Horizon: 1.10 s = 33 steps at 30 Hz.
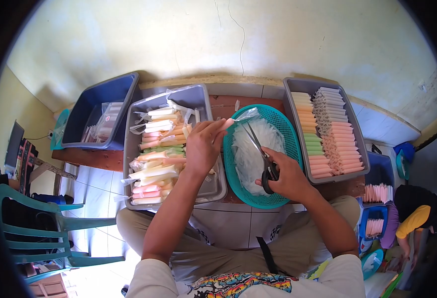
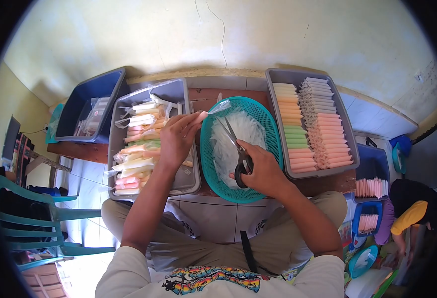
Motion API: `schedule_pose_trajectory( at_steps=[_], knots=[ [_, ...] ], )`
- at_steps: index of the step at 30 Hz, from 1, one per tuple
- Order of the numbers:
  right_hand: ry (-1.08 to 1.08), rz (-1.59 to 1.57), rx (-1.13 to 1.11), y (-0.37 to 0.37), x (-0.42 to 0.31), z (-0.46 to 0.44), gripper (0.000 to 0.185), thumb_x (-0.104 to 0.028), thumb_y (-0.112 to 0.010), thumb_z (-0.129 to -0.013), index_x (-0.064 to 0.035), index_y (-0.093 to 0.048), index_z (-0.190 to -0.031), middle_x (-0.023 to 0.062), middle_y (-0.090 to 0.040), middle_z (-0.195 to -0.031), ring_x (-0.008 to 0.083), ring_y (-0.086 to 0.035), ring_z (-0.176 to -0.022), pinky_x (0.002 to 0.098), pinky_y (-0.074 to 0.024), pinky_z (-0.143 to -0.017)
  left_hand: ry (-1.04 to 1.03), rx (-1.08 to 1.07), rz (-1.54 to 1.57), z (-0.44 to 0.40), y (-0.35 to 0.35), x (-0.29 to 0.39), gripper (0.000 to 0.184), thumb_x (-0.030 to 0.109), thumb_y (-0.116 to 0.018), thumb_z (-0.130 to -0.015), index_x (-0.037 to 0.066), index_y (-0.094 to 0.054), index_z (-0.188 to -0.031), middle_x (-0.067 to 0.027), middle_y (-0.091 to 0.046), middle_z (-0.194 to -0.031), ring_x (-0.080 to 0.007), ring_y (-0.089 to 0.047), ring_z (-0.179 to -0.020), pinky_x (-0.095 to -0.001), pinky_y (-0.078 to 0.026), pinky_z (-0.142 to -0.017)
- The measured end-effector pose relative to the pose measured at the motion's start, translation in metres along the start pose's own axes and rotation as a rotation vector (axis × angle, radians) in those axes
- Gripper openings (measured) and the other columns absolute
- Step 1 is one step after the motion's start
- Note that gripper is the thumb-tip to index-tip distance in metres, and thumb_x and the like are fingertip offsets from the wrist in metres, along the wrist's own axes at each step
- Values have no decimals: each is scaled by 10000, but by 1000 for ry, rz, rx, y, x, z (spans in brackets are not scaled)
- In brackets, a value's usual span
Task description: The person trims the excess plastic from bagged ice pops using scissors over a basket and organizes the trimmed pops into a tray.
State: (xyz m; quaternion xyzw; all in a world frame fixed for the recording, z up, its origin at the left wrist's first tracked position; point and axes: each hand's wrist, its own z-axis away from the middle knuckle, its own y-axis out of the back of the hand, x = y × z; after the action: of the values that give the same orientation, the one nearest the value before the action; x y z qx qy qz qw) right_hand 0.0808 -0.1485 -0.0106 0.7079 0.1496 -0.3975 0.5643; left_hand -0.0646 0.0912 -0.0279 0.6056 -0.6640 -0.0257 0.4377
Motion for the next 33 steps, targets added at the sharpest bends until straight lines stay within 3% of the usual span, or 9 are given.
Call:
schedule_pose_trajectory(
  at_steps=[5, 7, 11, 13, 14, 16, 20, 22, 33],
  knots=[
    [67, -34, -9, 1, -3, 2, 993, -397, -993, -790, -26, -552, -1599, 183, -700, -1125, 316, -704, -946, 428, -571, -883, -14, 8, -2, 0, 1, 3, 335, 35, -851, -903, 27, -824, -1237, -154, -816, -1099, -336, -771, -997, -426, -616, -877],
    [100, -33, -12, -2, 0, 2, 1035, -320, -1016, -781, -102, -520, -1663, 136, -654, -1108, 203, -660, -854, 355, -602, -780, -22, 1, 3, 0, 0, 3, 338, 33, -853, -899, 31, -826, -1235, -154, -816, -1100, -337, -771, -1000, -428, -616, -879],
    [52, -89, -40, -4, -3, -1, 1048, -306, -1006, -806, -111, -482, -1692, 143, -657, -1140, 211, -689, -920, 369, -644, -838, -36, -45, -8, 2, -1, 5, 347, 28, -860, -885, 43, -830, -1230, -151, -814, -1107, -339, -770, -1011, -430, -616, -885],
    [107, -118, 10, -9, 1, -4, 1043, -465, -968, -828, -30, -512, -1659, 131, -638, -1002, 242, -649, -812, 384, -564, -764, -33, -61, 8, 3, -3, 4, 349, 28, -861, -883, 45, -830, -1230, -147, -813, -1108, -339, -769, -1013, -430, -616, -886],
    [105, -120, 11, -9, 1, -4, 1043, -465, -968, -828, -30, -512, -1659, 131, -638, -1002, 242, -649, -812, 384, -564, -764, -28, -75, 23, 4, -4, 4, 352, 29, -863, -880, 48, -831, -1230, -142, -812, -1108, -340, -768, -1015, -430, -617, -887],
    [16, -123, -51, -8, 0, -5, 1041, -303, -987, -849, -109, -441, -1714, 150, -656, -1210, 223, -728, -1032, 386, -675, -915, -24, -90, 28, 4, -4, 6, 353, 29, -863, -880, 51, -832, -1231, -138, -811, -1107, -337, -768, -1015, -431, -617, -887],
    [5, -124, -63, -10, 3, -6, 1033, -294, -981, -858, -108, -437, -1716, 148, -653, -1221, 209, -725, -1031, 378, -677, -907, -39, -90, 69, 5, -5, 6, 365, 33, -866, -880, 82, -839, -1240, -125, -810, -1101, -327, -764, -1006, -428, -619, -887],
    [100, -139, 29, -15, 8, -7, 1026, -439, -963, -846, -30, -499, -1664, 148, -667, -1043, 249, -690, -824, 394, -584, -771, -44, -97, 73, 5, -4, 6, 374, 33, -865, -880, 106, -844, -1247, -120, -811, -1103, -321, -763, -1002, -425, -620, -886],
    [30, -275, -7, -17, 8, -5, 1024, -425, -957, -876, -18, -469, -1679, 159, -682, -1094, 221, -730, -891, 372, -616, -805, -71, -131, 48, 5, -6, 4, 383, 66, -859, -893, 184, -860, -1258, -92, -817, -1115, -301, -758, -1000, -421, -621, -890]
  ],
)
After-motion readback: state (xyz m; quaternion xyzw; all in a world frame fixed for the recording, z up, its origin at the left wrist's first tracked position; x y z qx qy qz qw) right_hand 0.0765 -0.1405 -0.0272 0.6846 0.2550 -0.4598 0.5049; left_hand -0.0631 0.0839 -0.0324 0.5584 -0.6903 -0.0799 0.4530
